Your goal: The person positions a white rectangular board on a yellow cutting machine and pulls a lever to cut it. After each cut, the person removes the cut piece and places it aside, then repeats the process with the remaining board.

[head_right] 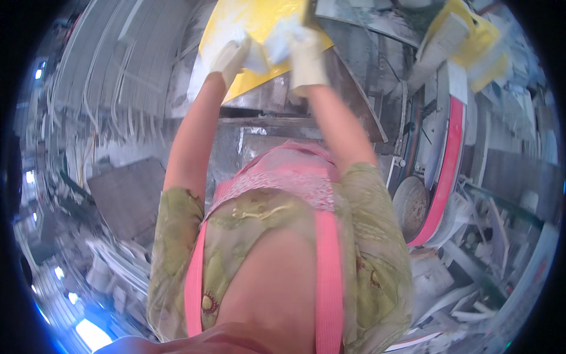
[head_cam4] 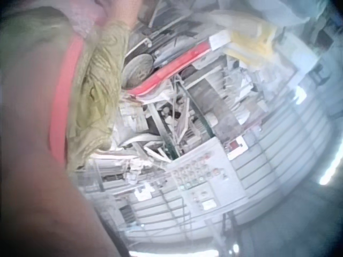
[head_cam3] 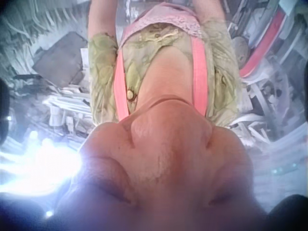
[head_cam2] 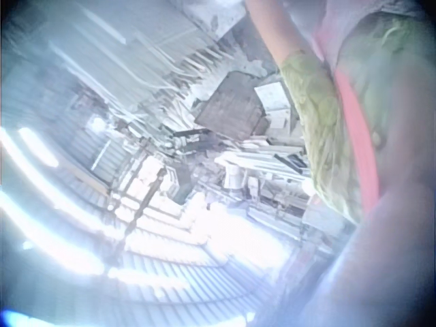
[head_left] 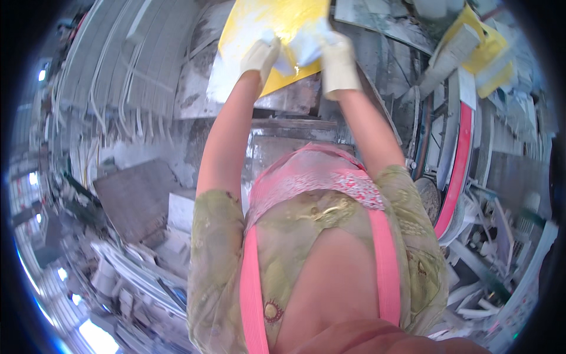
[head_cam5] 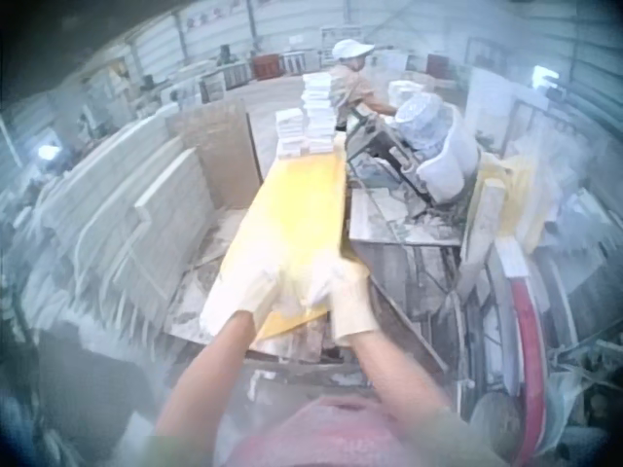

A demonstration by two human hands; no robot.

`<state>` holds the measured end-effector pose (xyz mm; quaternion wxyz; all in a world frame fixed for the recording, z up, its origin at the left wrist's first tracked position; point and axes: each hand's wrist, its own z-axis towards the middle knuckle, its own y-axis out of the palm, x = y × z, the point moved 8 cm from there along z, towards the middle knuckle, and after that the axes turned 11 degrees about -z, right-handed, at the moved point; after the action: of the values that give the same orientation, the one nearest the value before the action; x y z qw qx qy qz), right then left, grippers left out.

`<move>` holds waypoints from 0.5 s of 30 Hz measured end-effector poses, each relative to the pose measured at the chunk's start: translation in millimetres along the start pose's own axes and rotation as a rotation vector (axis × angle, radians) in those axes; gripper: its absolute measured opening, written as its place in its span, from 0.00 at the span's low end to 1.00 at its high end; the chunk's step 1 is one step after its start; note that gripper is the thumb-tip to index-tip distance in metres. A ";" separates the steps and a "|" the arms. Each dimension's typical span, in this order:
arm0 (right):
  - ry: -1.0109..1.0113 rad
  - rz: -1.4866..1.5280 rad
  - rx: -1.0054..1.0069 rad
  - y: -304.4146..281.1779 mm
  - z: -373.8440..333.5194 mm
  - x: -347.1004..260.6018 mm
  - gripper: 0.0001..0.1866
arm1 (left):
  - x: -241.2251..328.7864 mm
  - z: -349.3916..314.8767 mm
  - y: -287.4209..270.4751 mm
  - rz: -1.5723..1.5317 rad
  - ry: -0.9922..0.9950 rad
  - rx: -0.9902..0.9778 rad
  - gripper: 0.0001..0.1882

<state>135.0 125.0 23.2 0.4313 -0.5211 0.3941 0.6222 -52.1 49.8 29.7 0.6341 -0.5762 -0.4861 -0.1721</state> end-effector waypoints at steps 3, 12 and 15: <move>0.111 -0.486 0.034 39.9 8.6 23.0 0.19 | -17.5 20.5 1.2 -0.138 -0.081 -0.057 0.42; -0.035 -0.392 -0.680 32.6 -22.5 18.0 0.35 | -24.8 17.1 15.6 -0.444 -0.098 0.140 0.36; -0.078 -0.530 -0.525 -51.5 -5.2 25.5 0.26 | -14.3 12.8 10.5 -0.233 -0.084 0.287 0.35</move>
<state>183.2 139.7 -4.9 0.4436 -0.6738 0.0561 0.5882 -56.0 59.3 10.3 0.6647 -0.4261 -0.5953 -0.1490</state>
